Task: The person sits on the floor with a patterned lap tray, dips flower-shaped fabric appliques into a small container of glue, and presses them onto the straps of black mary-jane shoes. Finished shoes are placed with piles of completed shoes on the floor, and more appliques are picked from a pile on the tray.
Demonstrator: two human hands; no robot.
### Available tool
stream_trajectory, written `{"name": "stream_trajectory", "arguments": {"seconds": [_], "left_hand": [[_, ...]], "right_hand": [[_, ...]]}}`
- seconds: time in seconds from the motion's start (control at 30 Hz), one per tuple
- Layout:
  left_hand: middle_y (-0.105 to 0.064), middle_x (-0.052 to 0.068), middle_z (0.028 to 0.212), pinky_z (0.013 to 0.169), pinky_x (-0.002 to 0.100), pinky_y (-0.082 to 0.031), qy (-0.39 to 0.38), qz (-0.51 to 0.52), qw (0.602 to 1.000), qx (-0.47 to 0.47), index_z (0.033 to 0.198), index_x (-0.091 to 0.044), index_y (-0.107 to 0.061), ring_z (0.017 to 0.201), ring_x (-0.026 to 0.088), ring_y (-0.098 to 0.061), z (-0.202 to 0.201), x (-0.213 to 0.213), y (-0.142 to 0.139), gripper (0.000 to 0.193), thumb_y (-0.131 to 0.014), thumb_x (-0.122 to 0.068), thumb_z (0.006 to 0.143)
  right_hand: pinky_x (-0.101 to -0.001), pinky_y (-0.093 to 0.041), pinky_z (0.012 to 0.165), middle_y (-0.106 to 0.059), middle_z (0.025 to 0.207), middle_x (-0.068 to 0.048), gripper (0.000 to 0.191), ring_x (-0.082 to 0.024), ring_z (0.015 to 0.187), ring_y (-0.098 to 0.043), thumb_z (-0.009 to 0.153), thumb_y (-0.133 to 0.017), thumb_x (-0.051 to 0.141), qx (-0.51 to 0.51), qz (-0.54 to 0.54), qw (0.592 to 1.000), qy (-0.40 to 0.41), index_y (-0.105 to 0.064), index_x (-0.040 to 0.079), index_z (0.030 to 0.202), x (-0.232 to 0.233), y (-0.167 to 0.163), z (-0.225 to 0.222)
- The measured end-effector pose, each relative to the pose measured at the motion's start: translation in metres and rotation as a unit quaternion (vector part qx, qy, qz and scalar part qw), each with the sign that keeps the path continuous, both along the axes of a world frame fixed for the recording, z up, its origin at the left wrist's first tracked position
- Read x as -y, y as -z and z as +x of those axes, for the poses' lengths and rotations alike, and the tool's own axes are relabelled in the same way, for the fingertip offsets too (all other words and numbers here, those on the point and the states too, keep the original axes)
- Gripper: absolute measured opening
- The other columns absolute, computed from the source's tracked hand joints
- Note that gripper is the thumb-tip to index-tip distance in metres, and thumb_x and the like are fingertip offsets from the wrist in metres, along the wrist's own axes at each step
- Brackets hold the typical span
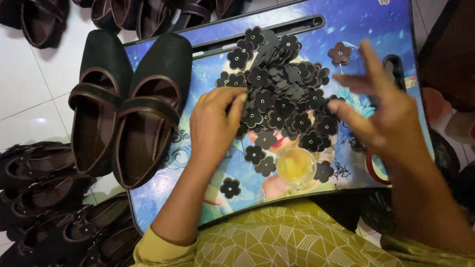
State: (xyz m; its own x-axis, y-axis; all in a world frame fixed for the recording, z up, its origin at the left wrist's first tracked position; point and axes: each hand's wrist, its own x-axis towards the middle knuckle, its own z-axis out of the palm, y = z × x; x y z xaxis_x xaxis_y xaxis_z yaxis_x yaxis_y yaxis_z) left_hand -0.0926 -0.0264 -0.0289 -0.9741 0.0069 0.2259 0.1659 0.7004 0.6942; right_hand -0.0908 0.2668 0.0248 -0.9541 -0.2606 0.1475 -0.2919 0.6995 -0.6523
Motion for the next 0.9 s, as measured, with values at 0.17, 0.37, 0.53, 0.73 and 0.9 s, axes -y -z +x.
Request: {"name": "stream_trajectory", "arguments": {"seconds": [0.17,0.37,0.53,0.73,0.9], "left_hand": [[-0.075,-0.001,0.094,0.077,0.023,-0.054,-0.063,0.398,0.904,0.145,0.115,-0.002,-0.075,0.083,0.007,-0.065,-0.001,0.009,0.008,0.025,-0.067,-0.021,0.101],[-0.071,0.000,0.092,0.068,0.022,-0.048,-0.059,0.526,0.817,0.231,0.117,0.002,-0.074,0.073,0.008,-0.057,0.011,0.012,0.007,0.025,-0.065,-0.017,0.103],[-0.074,0.006,0.108,0.085,0.024,-0.059,-0.029,0.413,0.902,0.123,0.118,0.000,-0.073,0.099,0.013,-0.075,0.037,0.004,-0.007,0.020,-0.068,-0.011,0.101],[-0.073,0.012,0.127,0.095,0.028,-0.062,-0.022,0.233,0.972,-0.022,0.130,-0.005,-0.069,0.108,0.014,-0.075,0.068,-0.012,-0.024,0.038,-0.075,0.001,0.093],[-0.072,0.010,0.126,0.097,0.028,-0.064,-0.022,0.251,0.967,-0.026,0.131,-0.006,-0.067,0.110,0.015,-0.074,0.074,-0.016,-0.025,0.040,-0.077,0.000,0.093]], "right_hand": [[-0.0347,-0.057,0.101,-0.072,0.127,-0.016,0.065,-0.024,0.116,-0.072,0.088,-0.079,0.012,-0.001,-0.061,0.997,-0.043,-0.054,0.003,0.148,0.023,0.004,0.038],[-0.0391,-0.053,0.100,-0.071,0.125,-0.014,0.043,-0.030,0.117,-0.068,0.082,-0.080,0.011,-0.039,-0.007,0.999,-0.030,-0.070,0.003,0.123,0.034,0.013,0.075],[-0.0429,-0.051,0.104,-0.068,0.131,-0.015,0.043,-0.034,0.121,-0.065,0.079,-0.084,0.014,-0.068,0.052,0.996,-0.024,-0.071,0.005,0.118,0.028,0.021,0.091],[-0.0450,-0.048,0.106,-0.064,0.136,-0.015,0.049,-0.036,0.125,-0.060,0.076,-0.086,0.018,-0.074,0.049,0.995,-0.035,-0.071,0.005,0.120,0.027,0.028,0.103],[-0.0475,-0.045,0.110,-0.060,0.140,-0.017,0.051,-0.039,0.131,-0.055,0.076,-0.088,0.022,-0.097,0.070,0.992,-0.046,-0.071,0.006,0.121,0.030,0.032,0.104]]}}
